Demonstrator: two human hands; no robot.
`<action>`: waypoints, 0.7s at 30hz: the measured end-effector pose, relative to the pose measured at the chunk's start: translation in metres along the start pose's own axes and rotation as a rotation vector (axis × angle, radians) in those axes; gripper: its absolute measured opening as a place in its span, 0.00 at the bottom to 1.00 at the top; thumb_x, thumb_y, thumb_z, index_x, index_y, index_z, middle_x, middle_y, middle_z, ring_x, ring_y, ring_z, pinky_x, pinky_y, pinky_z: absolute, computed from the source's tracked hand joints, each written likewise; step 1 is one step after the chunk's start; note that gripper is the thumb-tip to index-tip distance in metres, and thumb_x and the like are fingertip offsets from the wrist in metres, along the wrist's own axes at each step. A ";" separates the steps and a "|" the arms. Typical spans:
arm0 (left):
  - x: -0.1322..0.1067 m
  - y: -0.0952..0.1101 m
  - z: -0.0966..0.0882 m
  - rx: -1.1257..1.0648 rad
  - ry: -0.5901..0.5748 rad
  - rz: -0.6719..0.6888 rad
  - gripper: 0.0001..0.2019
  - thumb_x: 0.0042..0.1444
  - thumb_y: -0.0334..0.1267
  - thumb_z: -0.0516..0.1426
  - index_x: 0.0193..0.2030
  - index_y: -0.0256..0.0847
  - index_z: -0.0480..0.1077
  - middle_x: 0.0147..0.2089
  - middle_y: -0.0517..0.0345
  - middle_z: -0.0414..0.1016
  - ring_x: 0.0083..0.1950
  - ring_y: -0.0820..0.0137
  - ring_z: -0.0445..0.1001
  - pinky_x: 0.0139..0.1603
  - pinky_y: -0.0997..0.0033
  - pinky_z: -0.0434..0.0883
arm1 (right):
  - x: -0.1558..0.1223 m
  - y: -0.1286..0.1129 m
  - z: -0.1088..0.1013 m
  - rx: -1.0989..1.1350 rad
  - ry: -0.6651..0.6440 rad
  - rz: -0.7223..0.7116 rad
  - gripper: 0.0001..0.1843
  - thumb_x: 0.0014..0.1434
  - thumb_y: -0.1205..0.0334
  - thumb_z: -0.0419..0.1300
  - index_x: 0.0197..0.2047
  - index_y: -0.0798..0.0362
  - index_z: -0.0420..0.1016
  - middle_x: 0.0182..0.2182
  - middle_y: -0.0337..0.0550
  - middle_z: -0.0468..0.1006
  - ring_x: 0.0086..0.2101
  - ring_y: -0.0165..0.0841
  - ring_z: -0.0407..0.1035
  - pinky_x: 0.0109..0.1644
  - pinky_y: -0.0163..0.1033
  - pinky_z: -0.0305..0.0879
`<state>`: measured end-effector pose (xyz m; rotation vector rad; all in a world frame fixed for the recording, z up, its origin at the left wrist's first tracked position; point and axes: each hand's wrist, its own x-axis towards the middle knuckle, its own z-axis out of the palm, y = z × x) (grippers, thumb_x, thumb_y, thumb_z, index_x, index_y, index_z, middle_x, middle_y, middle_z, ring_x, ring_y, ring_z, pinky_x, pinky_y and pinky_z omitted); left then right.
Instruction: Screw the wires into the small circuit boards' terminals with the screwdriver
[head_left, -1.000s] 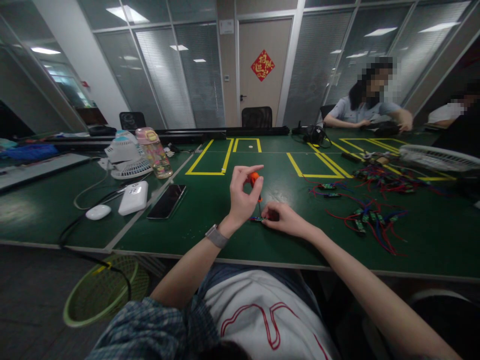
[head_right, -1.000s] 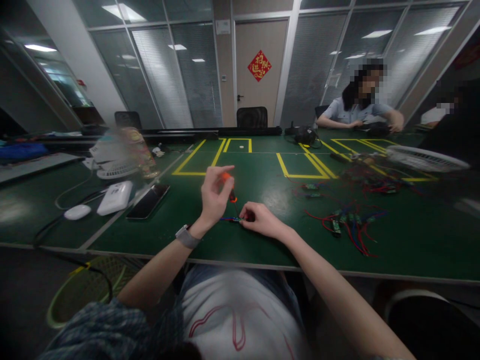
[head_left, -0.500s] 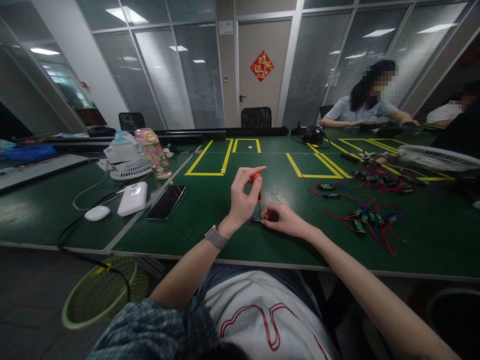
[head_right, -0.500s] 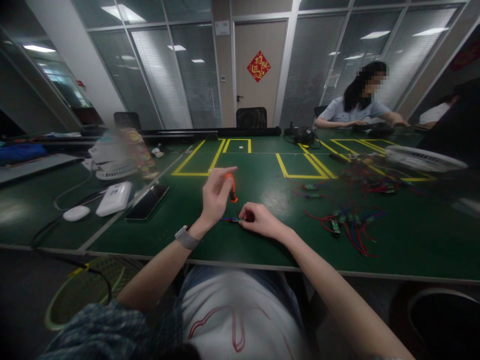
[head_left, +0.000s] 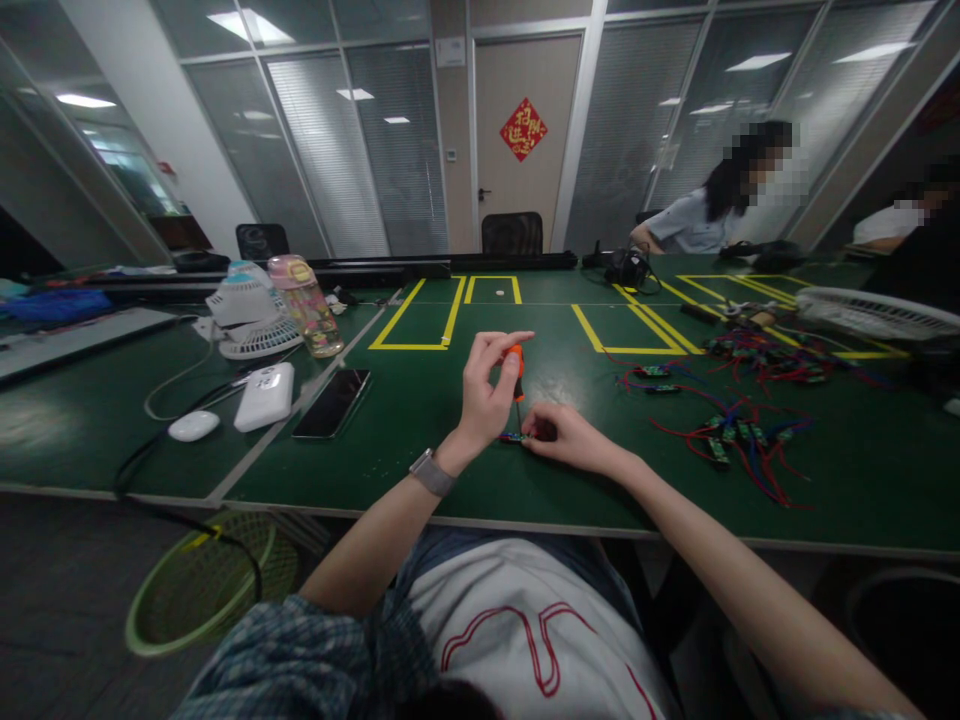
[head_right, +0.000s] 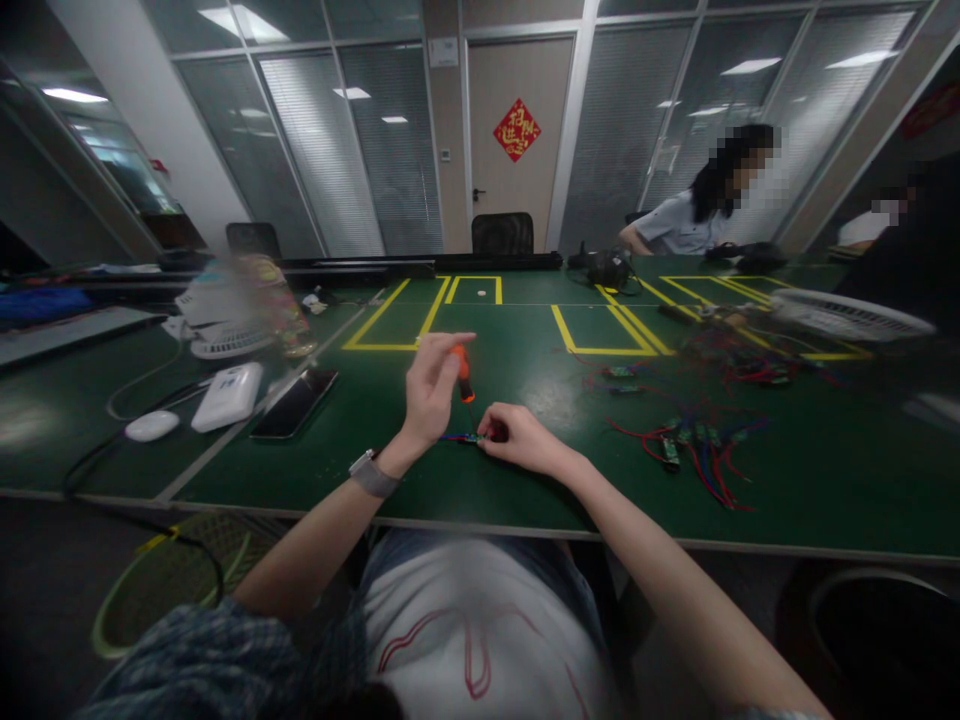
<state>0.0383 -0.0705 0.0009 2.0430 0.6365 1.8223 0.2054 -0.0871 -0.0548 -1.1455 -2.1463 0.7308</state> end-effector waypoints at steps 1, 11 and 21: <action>0.000 0.000 0.000 0.000 0.003 0.001 0.12 0.67 0.35 0.50 0.50 0.42 0.73 0.43 0.54 0.68 0.44 0.70 0.69 0.43 0.70 0.70 | 0.000 0.000 0.000 0.001 0.002 0.000 0.03 0.52 0.67 0.62 0.33 0.55 0.72 0.26 0.37 0.71 0.26 0.29 0.64 0.30 0.34 0.60; -0.002 -0.003 0.002 0.015 0.064 0.002 0.06 0.63 0.36 0.56 0.43 0.41 0.74 0.41 0.56 0.65 0.40 0.72 0.69 0.41 0.71 0.69 | 0.000 -0.001 -0.001 -0.017 0.006 -0.003 0.03 0.52 0.67 0.62 0.32 0.55 0.72 0.25 0.37 0.71 0.26 0.29 0.63 0.30 0.34 0.61; -0.001 -0.003 0.001 -0.024 0.028 -0.017 0.11 0.67 0.36 0.51 0.49 0.42 0.74 0.43 0.54 0.71 0.44 0.70 0.71 0.44 0.70 0.70 | 0.000 0.002 0.001 -0.026 0.011 -0.021 0.03 0.52 0.67 0.62 0.33 0.55 0.72 0.25 0.37 0.70 0.26 0.29 0.63 0.31 0.34 0.60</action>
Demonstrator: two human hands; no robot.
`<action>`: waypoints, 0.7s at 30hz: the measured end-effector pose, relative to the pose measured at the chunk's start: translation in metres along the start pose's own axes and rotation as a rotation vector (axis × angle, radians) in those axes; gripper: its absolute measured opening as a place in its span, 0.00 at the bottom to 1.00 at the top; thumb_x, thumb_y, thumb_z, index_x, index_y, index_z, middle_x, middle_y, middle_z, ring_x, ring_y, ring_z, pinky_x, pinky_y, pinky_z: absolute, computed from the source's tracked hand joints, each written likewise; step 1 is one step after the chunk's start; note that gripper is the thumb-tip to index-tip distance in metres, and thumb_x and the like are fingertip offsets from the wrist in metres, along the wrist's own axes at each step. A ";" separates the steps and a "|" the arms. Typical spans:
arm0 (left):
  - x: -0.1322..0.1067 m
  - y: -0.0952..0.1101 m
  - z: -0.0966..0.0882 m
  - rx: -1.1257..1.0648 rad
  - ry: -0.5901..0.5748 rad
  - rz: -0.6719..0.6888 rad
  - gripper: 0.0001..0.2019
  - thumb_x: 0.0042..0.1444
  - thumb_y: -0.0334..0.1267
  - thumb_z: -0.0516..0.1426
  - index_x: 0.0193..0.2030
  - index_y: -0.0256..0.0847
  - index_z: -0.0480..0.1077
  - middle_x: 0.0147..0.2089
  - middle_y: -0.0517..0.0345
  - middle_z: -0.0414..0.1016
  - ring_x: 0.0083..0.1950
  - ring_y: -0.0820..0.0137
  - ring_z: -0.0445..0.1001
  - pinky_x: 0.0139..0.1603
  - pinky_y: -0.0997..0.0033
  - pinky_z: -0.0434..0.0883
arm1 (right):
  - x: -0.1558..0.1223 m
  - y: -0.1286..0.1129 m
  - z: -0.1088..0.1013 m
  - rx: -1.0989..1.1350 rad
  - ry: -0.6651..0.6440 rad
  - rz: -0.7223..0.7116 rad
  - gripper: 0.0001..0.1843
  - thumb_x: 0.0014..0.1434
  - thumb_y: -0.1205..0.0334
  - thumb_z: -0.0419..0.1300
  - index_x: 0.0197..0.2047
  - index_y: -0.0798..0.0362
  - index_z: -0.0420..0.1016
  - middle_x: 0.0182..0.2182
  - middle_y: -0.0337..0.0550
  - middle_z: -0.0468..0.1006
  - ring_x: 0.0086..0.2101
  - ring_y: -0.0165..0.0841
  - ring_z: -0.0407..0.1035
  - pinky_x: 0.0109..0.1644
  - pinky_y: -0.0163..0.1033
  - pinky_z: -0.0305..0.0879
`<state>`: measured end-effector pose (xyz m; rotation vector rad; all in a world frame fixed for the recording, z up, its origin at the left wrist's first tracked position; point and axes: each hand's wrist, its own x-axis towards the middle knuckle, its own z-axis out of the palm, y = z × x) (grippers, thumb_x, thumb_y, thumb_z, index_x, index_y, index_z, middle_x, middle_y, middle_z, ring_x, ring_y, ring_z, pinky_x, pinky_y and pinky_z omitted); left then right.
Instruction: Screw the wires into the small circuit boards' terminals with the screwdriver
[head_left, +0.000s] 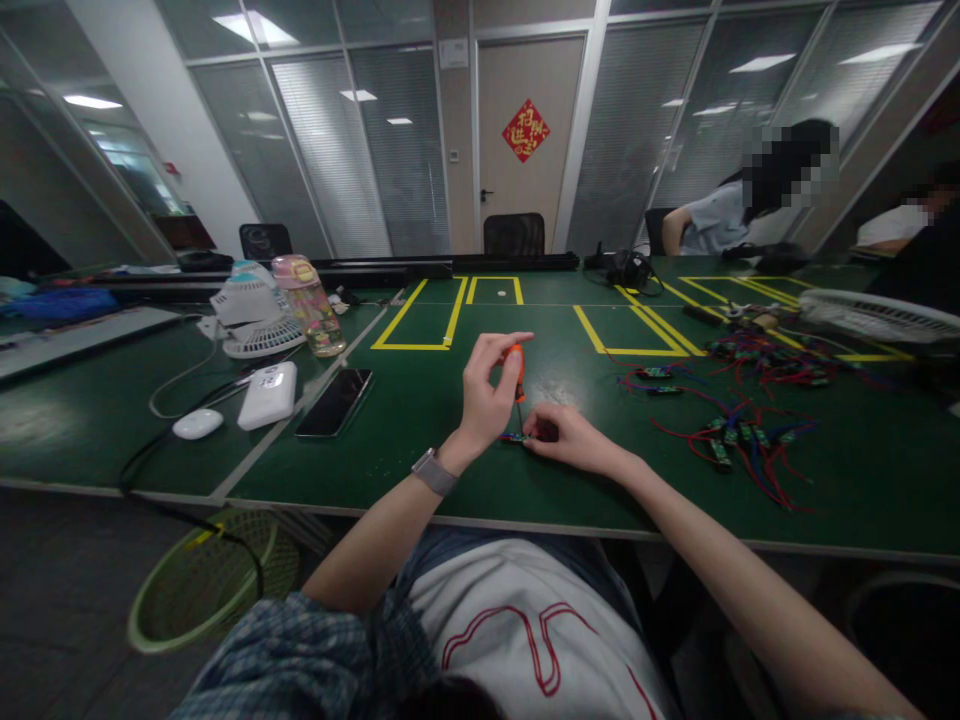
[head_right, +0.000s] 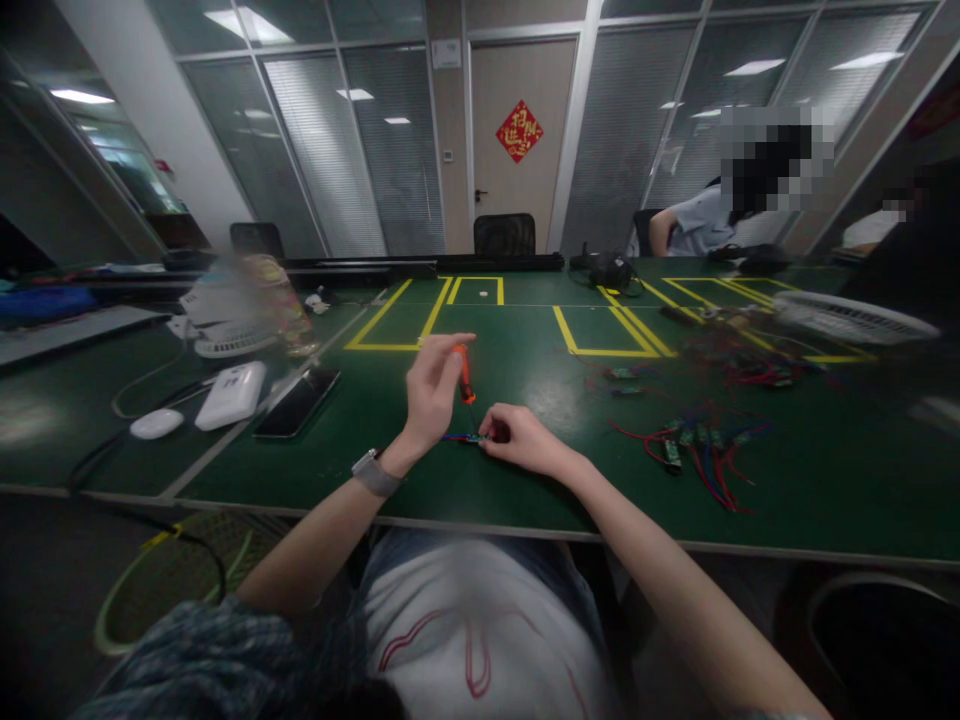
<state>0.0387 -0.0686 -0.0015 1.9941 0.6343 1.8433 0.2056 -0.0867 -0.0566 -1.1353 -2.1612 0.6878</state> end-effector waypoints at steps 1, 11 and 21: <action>0.000 0.000 0.000 -0.002 0.002 -0.003 0.10 0.66 0.36 0.52 0.49 0.42 0.74 0.42 0.55 0.70 0.42 0.71 0.70 0.43 0.71 0.69 | 0.000 0.000 0.000 0.001 0.001 0.000 0.03 0.52 0.68 0.62 0.32 0.55 0.72 0.25 0.37 0.70 0.26 0.29 0.63 0.31 0.34 0.60; -0.001 0.000 -0.002 0.022 0.029 0.035 0.14 0.68 0.38 0.48 0.44 0.43 0.74 0.42 0.53 0.69 0.46 0.68 0.70 0.46 0.67 0.70 | 0.000 -0.001 -0.001 -0.008 -0.002 -0.001 0.03 0.52 0.67 0.62 0.33 0.55 0.73 0.26 0.38 0.71 0.27 0.29 0.64 0.31 0.34 0.61; -0.002 0.000 0.000 -0.004 0.047 -0.017 0.07 0.64 0.38 0.56 0.43 0.42 0.75 0.40 0.56 0.63 0.38 0.73 0.69 0.38 0.72 0.71 | 0.000 -0.003 -0.002 0.000 -0.008 0.014 0.03 0.52 0.67 0.62 0.33 0.55 0.72 0.26 0.37 0.71 0.26 0.29 0.64 0.31 0.34 0.62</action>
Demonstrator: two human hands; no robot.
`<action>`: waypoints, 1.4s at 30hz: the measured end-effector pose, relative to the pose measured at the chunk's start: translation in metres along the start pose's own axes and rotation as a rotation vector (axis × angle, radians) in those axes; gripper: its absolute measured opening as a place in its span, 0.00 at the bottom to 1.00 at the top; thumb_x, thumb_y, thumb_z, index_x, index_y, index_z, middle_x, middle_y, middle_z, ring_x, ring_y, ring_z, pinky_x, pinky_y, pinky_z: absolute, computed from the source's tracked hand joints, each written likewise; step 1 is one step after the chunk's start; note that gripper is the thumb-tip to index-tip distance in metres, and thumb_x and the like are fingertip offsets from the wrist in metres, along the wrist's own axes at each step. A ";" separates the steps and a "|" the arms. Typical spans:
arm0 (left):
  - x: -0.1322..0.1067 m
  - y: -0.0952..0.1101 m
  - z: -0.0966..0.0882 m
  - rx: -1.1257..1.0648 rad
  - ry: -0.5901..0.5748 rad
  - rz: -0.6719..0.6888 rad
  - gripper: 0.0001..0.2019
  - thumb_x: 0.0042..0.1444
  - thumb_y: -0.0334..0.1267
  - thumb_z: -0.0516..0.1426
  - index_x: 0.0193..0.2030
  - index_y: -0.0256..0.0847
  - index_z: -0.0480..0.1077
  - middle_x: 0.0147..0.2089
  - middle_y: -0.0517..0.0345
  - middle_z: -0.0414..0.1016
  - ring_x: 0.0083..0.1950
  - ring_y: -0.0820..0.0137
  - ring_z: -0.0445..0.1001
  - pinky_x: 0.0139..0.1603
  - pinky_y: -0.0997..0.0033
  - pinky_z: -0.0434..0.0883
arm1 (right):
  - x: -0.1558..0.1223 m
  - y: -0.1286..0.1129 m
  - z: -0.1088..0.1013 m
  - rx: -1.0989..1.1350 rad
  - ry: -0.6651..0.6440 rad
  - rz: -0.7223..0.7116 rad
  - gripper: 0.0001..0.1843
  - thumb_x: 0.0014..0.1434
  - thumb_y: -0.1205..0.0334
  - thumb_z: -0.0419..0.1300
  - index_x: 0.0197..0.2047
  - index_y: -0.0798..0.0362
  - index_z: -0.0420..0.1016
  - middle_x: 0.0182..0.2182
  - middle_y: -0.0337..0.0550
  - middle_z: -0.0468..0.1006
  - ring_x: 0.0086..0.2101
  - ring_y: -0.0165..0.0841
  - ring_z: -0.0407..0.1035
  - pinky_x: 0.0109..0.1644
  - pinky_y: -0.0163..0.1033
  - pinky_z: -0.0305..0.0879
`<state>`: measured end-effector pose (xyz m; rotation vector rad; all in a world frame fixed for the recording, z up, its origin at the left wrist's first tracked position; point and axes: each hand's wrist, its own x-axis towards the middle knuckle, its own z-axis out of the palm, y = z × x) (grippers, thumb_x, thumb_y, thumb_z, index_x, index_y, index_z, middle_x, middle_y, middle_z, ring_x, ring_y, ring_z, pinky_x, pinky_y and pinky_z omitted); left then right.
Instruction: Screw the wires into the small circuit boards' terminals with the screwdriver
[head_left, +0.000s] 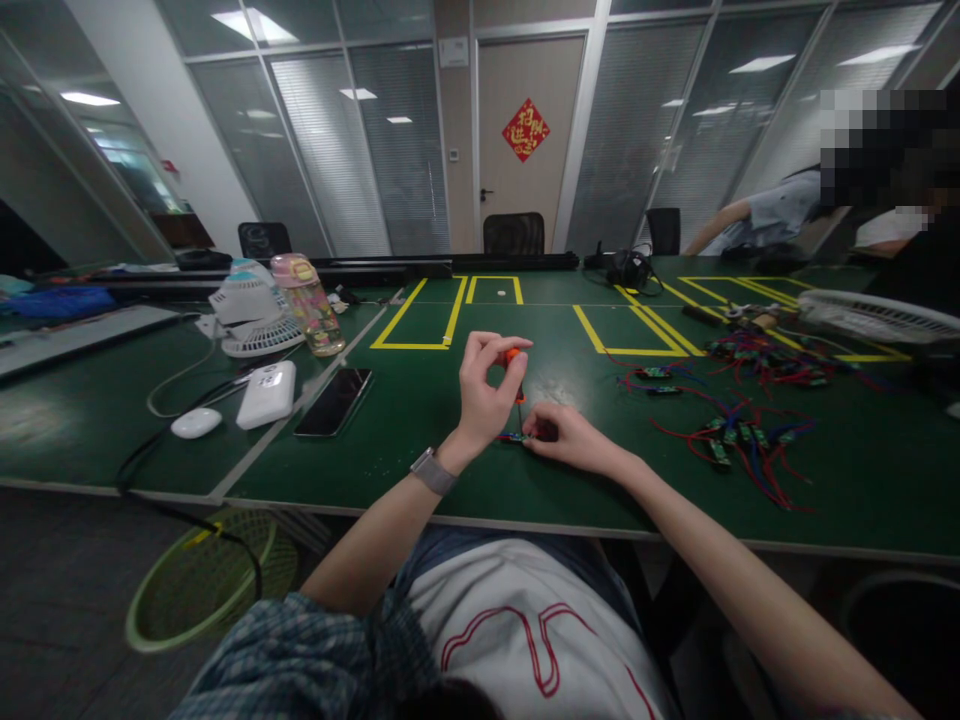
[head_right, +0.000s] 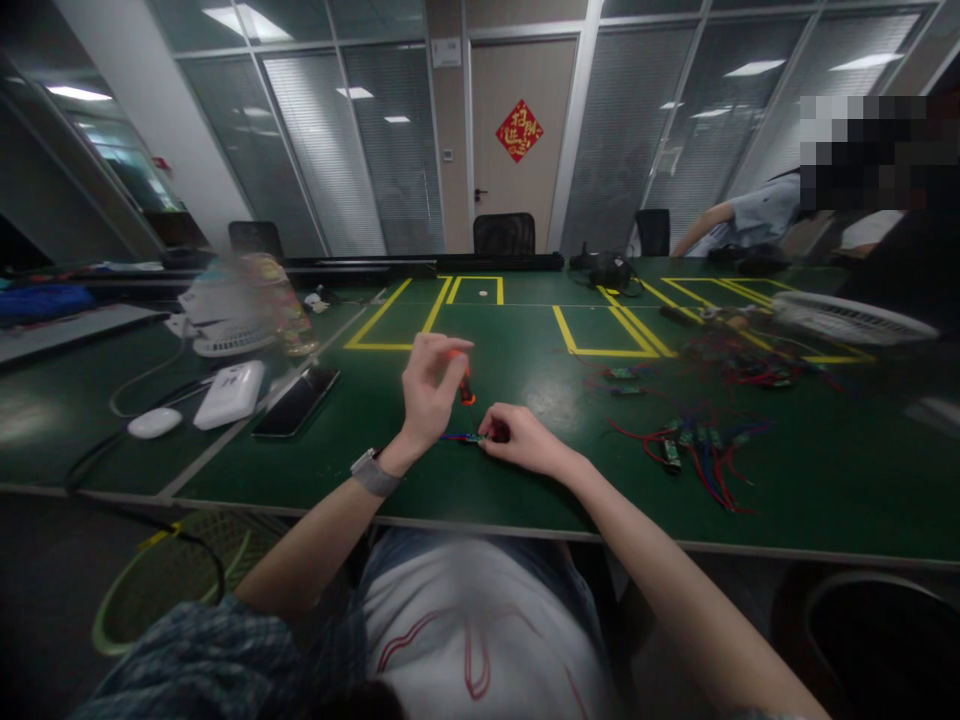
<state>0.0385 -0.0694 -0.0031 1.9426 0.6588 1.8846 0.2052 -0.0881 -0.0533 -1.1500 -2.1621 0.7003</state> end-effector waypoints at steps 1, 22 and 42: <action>0.000 -0.001 0.000 -0.002 0.000 -0.002 0.07 0.63 0.38 0.57 0.44 0.42 0.75 0.41 0.56 0.63 0.38 0.73 0.69 0.38 0.73 0.71 | 0.000 0.000 0.000 0.001 0.000 -0.001 0.03 0.52 0.67 0.62 0.33 0.55 0.72 0.26 0.37 0.71 0.26 0.29 0.64 0.31 0.34 0.62; 0.001 -0.001 0.000 0.024 -0.012 0.043 0.08 0.64 0.39 0.56 0.43 0.42 0.75 0.40 0.56 0.67 0.42 0.71 0.70 0.42 0.71 0.70 | 0.000 0.003 0.001 0.006 0.009 -0.020 0.03 0.53 0.67 0.62 0.33 0.55 0.72 0.26 0.37 0.70 0.26 0.29 0.63 0.31 0.34 0.61; -0.001 -0.004 0.001 0.052 0.011 0.017 0.07 0.64 0.39 0.56 0.44 0.43 0.76 0.40 0.57 0.61 0.41 0.71 0.67 0.42 0.72 0.69 | 0.000 0.001 0.001 0.015 0.006 0.003 0.03 0.52 0.67 0.62 0.33 0.55 0.72 0.26 0.37 0.70 0.26 0.29 0.63 0.30 0.34 0.60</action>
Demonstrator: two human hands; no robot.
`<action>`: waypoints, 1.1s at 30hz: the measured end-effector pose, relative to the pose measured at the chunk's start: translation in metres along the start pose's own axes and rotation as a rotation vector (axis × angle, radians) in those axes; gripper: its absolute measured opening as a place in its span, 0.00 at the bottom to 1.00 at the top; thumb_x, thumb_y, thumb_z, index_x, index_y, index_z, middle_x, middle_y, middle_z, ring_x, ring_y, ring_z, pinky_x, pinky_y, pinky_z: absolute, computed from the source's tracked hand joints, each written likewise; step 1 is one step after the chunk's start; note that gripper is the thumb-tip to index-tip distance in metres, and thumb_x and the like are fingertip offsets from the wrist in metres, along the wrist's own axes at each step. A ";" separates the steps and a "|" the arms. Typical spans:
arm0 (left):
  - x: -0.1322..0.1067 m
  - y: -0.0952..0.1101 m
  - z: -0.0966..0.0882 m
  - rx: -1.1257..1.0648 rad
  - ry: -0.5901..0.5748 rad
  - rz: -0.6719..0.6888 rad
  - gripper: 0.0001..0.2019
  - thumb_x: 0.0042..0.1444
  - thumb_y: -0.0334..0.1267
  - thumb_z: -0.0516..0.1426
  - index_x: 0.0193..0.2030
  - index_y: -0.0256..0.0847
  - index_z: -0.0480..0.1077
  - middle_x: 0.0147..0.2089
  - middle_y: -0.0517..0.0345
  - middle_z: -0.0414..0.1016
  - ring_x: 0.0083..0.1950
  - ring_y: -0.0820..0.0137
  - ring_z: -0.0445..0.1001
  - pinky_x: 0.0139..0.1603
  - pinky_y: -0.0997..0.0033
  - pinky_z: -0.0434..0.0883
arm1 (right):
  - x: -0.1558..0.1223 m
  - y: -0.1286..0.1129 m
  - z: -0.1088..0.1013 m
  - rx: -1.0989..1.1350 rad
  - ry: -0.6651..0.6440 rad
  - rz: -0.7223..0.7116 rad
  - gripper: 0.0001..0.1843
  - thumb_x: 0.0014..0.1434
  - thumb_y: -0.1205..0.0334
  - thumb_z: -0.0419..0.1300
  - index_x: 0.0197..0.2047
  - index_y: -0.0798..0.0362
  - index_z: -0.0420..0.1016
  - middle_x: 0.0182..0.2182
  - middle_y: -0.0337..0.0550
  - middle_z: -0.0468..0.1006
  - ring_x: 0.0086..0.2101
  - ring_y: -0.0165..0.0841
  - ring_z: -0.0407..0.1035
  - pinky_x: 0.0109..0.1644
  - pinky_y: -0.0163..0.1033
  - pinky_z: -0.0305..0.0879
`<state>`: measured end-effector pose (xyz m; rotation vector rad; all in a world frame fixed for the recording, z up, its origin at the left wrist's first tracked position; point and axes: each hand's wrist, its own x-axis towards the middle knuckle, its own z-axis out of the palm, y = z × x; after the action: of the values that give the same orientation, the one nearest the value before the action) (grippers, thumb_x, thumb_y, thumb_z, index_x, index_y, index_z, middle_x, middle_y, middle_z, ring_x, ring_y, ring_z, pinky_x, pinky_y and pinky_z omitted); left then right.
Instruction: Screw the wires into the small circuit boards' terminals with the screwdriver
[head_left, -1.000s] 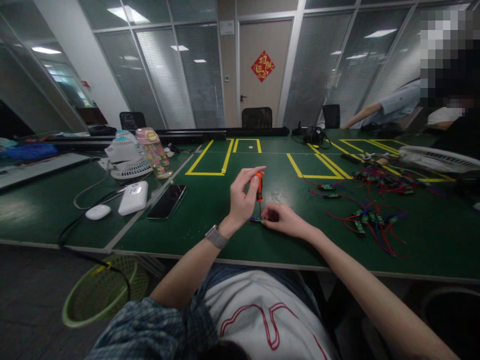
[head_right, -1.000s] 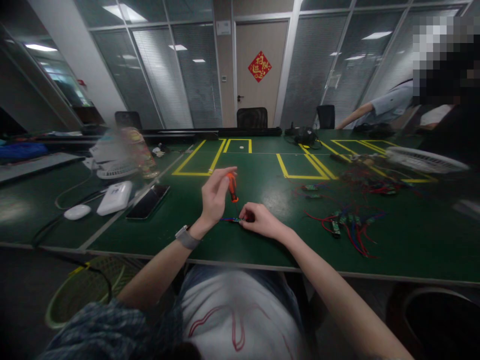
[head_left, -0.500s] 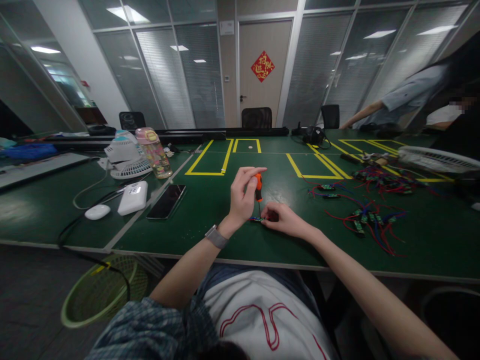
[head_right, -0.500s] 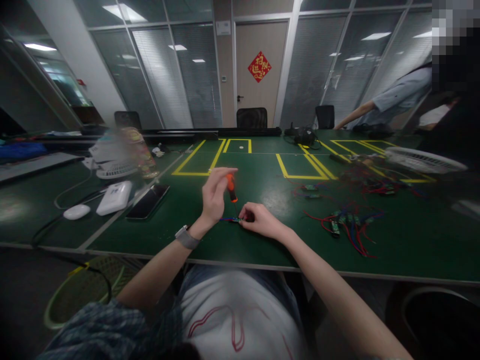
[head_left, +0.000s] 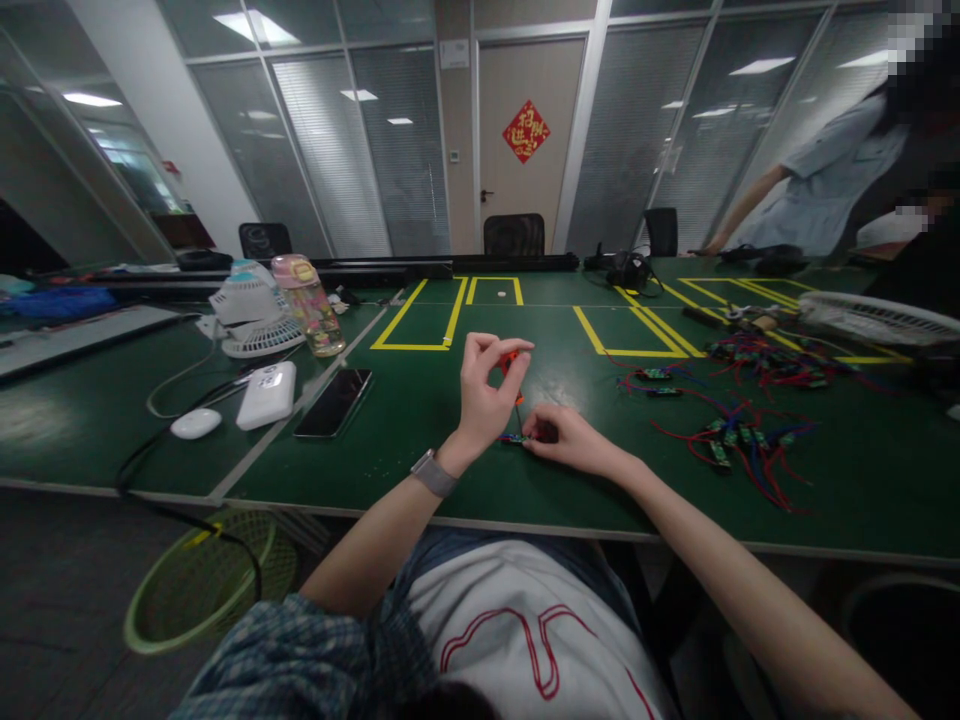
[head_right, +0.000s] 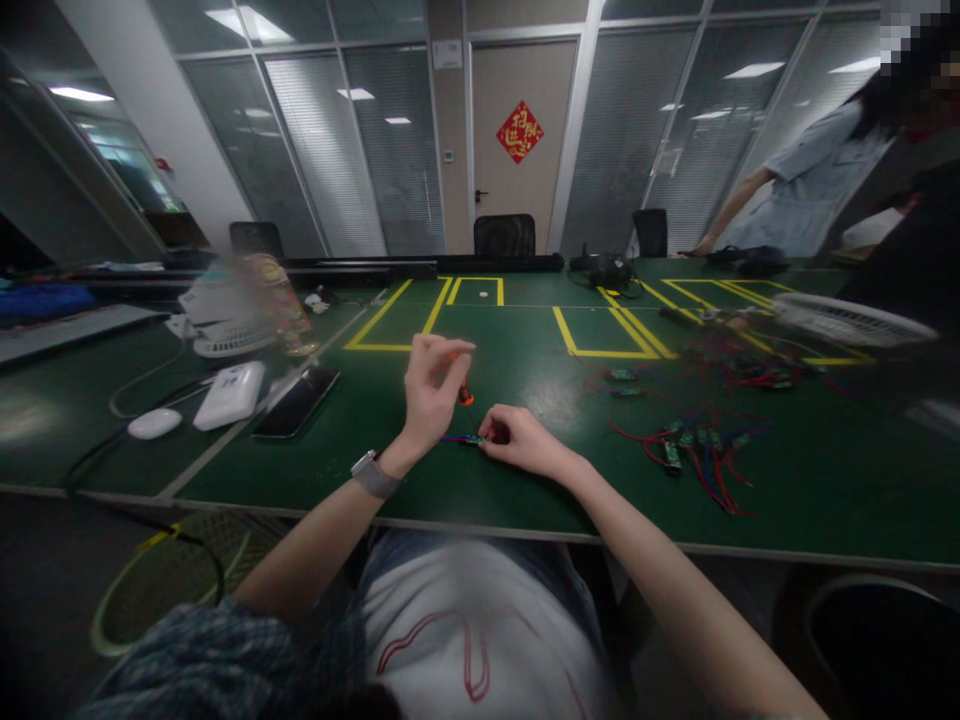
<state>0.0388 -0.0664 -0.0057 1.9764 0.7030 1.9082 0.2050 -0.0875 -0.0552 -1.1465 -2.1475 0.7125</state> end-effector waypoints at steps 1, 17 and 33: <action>0.000 0.000 0.000 -0.002 -0.008 -0.001 0.09 0.65 0.38 0.55 0.45 0.44 0.76 0.41 0.56 0.62 0.43 0.70 0.68 0.43 0.71 0.69 | 0.000 0.000 0.000 0.002 -0.002 0.001 0.03 0.52 0.67 0.62 0.33 0.55 0.72 0.26 0.37 0.70 0.26 0.29 0.64 0.30 0.34 0.60; 0.001 0.005 0.002 0.012 -0.001 -0.046 0.08 0.60 0.36 0.60 0.46 0.43 0.73 0.42 0.56 0.64 0.41 0.72 0.68 0.39 0.74 0.69 | 0.000 0.000 0.000 -0.005 0.003 -0.007 0.03 0.52 0.68 0.62 0.33 0.55 0.72 0.25 0.36 0.70 0.26 0.29 0.63 0.30 0.34 0.60; -0.001 -0.002 0.003 -0.060 -0.082 -0.090 0.12 0.65 0.36 0.54 0.54 0.47 0.71 0.47 0.54 0.70 0.45 0.71 0.71 0.41 0.73 0.72 | 0.000 0.001 0.000 -0.002 -0.001 -0.015 0.03 0.53 0.67 0.62 0.33 0.55 0.72 0.26 0.38 0.71 0.26 0.29 0.64 0.31 0.34 0.60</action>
<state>0.0420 -0.0645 -0.0078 1.9401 0.6925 1.7655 0.2055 -0.0874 -0.0555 -1.1302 -2.1557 0.7047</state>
